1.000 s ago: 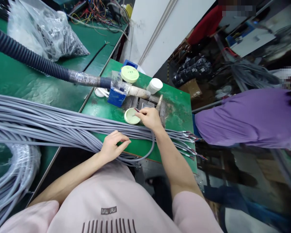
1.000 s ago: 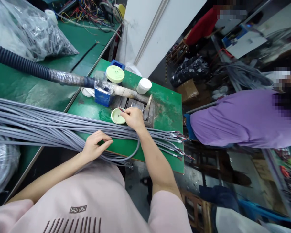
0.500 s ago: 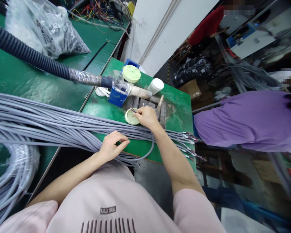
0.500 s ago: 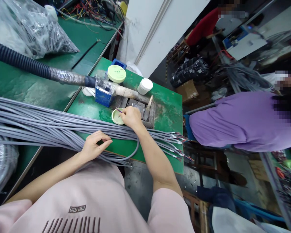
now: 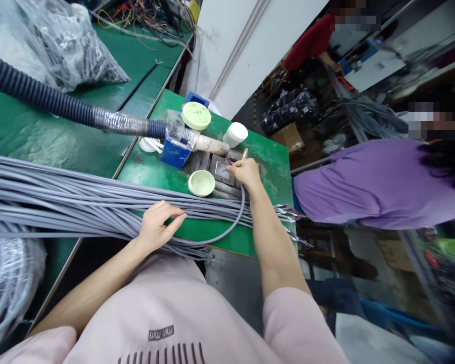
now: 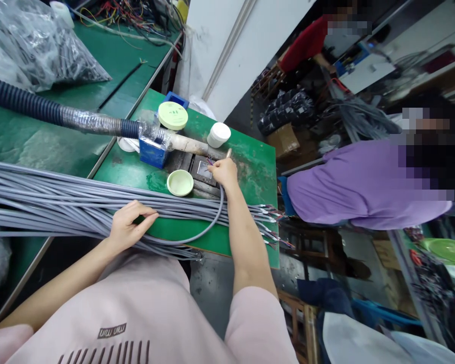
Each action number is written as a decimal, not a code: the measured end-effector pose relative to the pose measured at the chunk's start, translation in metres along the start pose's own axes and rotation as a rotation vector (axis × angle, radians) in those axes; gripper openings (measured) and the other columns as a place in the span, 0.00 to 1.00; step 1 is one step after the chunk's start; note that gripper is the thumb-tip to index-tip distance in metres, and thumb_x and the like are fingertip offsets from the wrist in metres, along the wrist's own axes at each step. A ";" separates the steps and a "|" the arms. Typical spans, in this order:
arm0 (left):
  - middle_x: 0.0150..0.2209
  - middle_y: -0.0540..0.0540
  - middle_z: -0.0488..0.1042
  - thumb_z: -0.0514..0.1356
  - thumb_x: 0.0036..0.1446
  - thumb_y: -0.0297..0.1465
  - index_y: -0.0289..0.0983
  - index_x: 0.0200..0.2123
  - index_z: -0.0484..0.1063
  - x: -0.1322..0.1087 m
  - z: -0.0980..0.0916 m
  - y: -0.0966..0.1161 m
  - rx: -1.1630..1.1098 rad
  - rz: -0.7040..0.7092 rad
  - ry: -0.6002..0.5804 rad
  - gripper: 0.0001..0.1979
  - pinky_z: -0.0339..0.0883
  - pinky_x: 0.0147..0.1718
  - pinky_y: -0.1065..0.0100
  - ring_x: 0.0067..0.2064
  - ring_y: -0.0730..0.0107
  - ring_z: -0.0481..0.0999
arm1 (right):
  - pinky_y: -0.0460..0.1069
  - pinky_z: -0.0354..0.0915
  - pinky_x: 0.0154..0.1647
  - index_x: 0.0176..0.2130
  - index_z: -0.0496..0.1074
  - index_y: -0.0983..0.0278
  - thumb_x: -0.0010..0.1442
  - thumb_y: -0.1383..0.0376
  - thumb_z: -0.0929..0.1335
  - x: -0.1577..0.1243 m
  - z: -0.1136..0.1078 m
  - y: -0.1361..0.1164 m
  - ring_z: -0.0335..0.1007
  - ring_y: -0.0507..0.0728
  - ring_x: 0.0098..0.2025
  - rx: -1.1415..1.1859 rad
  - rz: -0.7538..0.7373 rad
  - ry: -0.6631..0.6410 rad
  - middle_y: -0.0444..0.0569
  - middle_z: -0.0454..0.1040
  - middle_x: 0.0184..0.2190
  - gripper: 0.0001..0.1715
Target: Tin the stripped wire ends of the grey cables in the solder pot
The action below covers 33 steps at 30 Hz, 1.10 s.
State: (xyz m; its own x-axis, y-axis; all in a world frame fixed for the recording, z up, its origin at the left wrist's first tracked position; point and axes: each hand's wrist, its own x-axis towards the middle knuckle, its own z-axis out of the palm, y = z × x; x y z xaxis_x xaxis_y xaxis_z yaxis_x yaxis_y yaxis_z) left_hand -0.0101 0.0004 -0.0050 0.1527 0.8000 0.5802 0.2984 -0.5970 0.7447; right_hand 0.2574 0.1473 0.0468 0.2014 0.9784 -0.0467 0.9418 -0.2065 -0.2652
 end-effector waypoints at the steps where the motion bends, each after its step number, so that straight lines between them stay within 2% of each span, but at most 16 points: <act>1: 0.27 0.48 0.78 0.61 0.56 0.26 0.36 0.31 0.74 0.000 0.000 0.000 -0.001 -0.005 -0.001 0.02 0.65 0.31 0.67 0.28 0.72 0.72 | 0.46 0.56 0.28 0.26 0.80 0.66 0.49 0.60 0.70 0.001 0.002 0.000 0.66 0.53 0.27 -0.017 0.009 -0.006 0.45 0.71 0.19 0.13; 10: 0.26 0.48 0.77 0.61 0.56 0.26 0.37 0.31 0.73 0.001 0.000 -0.002 -0.006 -0.008 0.000 0.02 0.64 0.30 0.67 0.27 0.72 0.71 | 0.47 0.60 0.32 0.28 0.81 0.65 0.51 0.58 0.70 0.007 0.009 0.002 0.71 0.56 0.33 -0.128 0.029 -0.037 0.50 0.78 0.27 0.13; 21: 0.26 0.48 0.78 0.60 0.57 0.28 0.37 0.30 0.74 0.002 -0.001 0.000 -0.015 -0.039 -0.006 0.04 0.64 0.30 0.67 0.27 0.72 0.71 | 0.47 0.58 0.29 0.27 0.81 0.65 0.50 0.58 0.69 0.002 0.002 0.006 0.69 0.54 0.29 -0.102 -0.002 -0.004 0.48 0.75 0.23 0.14; 29: 0.26 0.48 0.77 0.61 0.56 0.27 0.37 0.30 0.73 0.002 -0.001 -0.001 -0.005 -0.026 -0.006 0.03 0.64 0.30 0.68 0.27 0.72 0.71 | 0.48 0.58 0.31 0.28 0.81 0.65 0.50 0.59 0.69 0.006 0.011 0.007 0.69 0.56 0.31 -0.104 -0.005 -0.033 0.51 0.77 0.26 0.14; 33: 0.26 0.48 0.77 0.61 0.56 0.26 0.36 0.30 0.73 0.002 -0.001 -0.001 -0.004 -0.027 -0.008 0.03 0.64 0.30 0.68 0.27 0.73 0.70 | 0.48 0.56 0.30 0.26 0.80 0.66 0.49 0.59 0.69 0.006 0.011 0.009 0.67 0.55 0.30 -0.092 -0.008 -0.033 0.49 0.75 0.23 0.13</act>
State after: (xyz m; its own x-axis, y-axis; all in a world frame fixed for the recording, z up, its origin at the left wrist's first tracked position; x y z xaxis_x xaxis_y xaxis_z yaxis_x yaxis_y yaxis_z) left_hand -0.0109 0.0023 -0.0041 0.1522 0.8164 0.5571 0.2990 -0.5752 0.7614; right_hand 0.2644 0.1514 0.0332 0.1863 0.9795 -0.0769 0.9644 -0.1972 -0.1762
